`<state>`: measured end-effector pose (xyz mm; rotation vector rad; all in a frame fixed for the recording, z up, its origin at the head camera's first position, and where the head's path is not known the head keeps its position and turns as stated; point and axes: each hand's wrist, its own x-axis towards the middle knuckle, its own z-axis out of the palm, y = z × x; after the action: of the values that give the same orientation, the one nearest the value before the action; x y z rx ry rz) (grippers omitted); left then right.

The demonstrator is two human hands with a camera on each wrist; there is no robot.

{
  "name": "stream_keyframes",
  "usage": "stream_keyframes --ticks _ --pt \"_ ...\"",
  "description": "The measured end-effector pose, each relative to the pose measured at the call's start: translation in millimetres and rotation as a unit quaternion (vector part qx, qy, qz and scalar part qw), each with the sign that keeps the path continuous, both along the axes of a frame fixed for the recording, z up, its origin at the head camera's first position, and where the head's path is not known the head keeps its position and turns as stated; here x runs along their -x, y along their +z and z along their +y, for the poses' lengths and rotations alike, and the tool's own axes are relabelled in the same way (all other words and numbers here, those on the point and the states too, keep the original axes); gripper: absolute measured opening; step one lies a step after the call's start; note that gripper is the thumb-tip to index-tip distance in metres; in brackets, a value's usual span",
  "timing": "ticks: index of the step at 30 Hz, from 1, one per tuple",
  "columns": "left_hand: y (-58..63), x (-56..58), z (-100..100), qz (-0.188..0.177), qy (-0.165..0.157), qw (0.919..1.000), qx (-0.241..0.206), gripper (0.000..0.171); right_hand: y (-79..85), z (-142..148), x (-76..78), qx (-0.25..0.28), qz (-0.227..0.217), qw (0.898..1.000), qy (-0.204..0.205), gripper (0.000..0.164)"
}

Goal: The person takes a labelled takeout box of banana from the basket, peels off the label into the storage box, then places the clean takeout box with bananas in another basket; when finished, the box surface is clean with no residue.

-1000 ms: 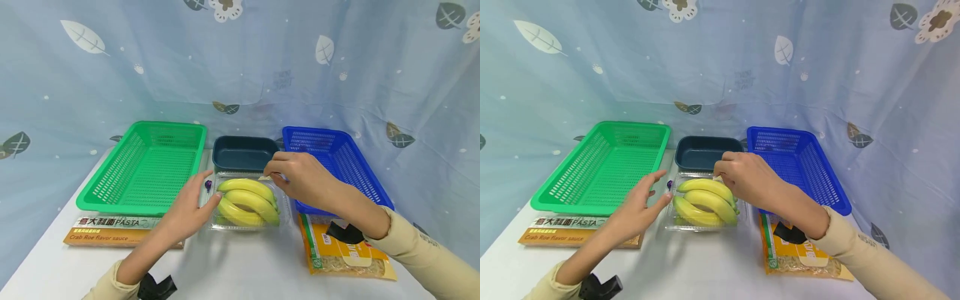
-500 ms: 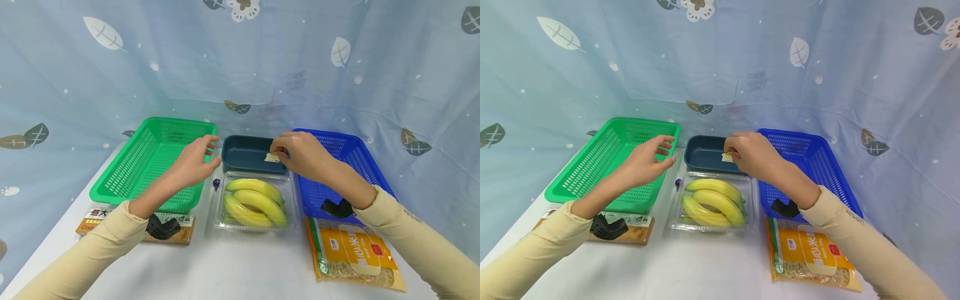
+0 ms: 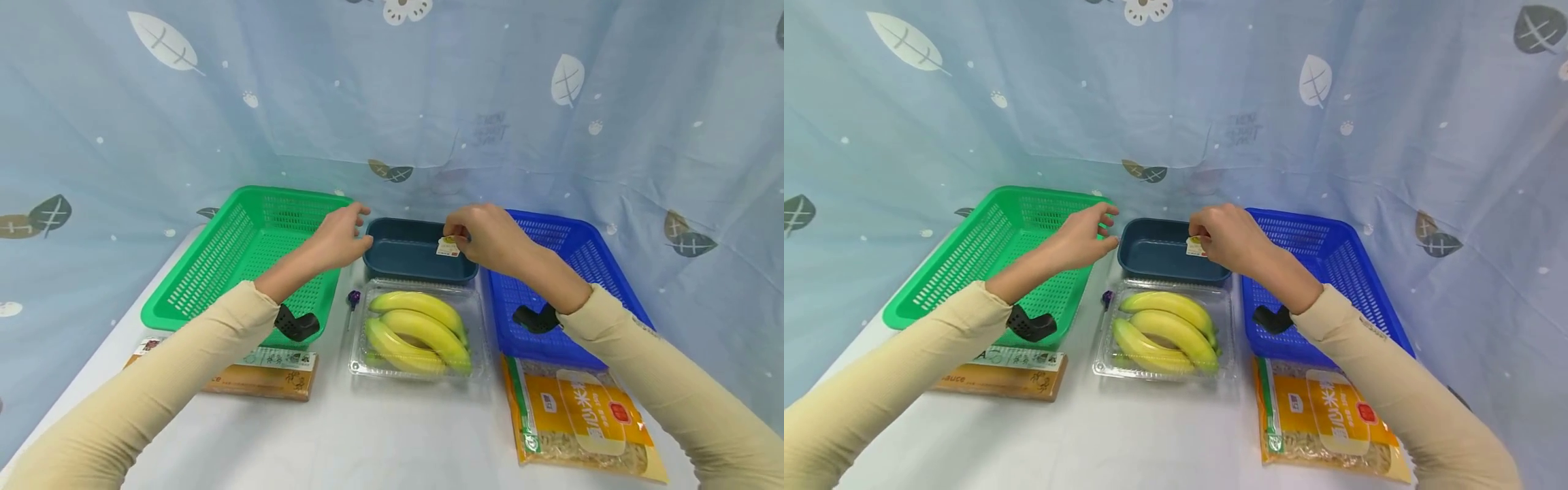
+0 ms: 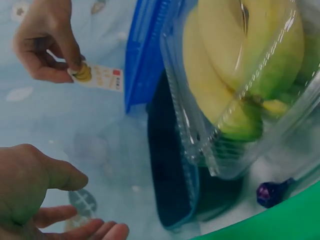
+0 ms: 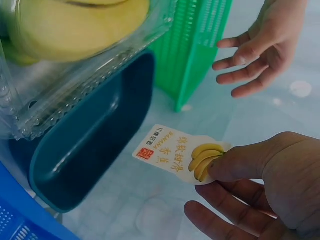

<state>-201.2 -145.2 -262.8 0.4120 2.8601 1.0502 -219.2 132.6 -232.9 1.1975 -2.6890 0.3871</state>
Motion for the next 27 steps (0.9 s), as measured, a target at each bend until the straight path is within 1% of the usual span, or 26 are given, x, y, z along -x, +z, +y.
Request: stream_keyframes --ticks 5,9,11,15,18,20,23,27 --pt "-8.0 24.2 10.3 -0.009 -0.002 0.9998 0.018 0.055 -7.4 -3.7 18.6 -0.020 -0.013 1.000 -0.006 0.019" --pt "-18.3 42.8 21.6 -0.013 -0.013 0.9986 0.050 0.056 -15.0 -5.3 31.4 -0.031 -0.017 0.999 -0.009 0.019" --pt "-24.3 50.3 27.0 -0.016 -0.015 0.9973 0.070 0.057 -19.9 -6.1 37.0 -0.036 -0.020 0.999 -0.011 0.020" --pt "-36.8 60.5 31.7 -0.027 -0.007 0.9924 0.120 0.063 -32.9 -11.1 48.8 -0.050 -0.027 0.998 -0.003 0.021" --pt "-45.1 66.2 31.6 -0.044 0.001 0.9873 0.153 0.070 -42.1 -15.8 56.1 -0.065 -0.040 0.997 -0.004 0.017" --pt "-49.3 70.6 31.9 -0.058 0.006 0.9849 0.163 0.074 -46.9 -17.1 61.3 -0.071 -0.048 0.996 -0.011 0.014" --pt "-53.3 78.4 33.8 -0.078 0.016 0.9832 0.164 0.077 -51.8 -16.6 69.5 -0.073 -0.059 0.995 -0.023 0.014" --pt "-55.4 89.1 39.1 -0.084 0.020 0.9794 0.183 0.077 -55.3 -12.6 82.3 -0.077 -0.082 0.993 -0.043 0.017"
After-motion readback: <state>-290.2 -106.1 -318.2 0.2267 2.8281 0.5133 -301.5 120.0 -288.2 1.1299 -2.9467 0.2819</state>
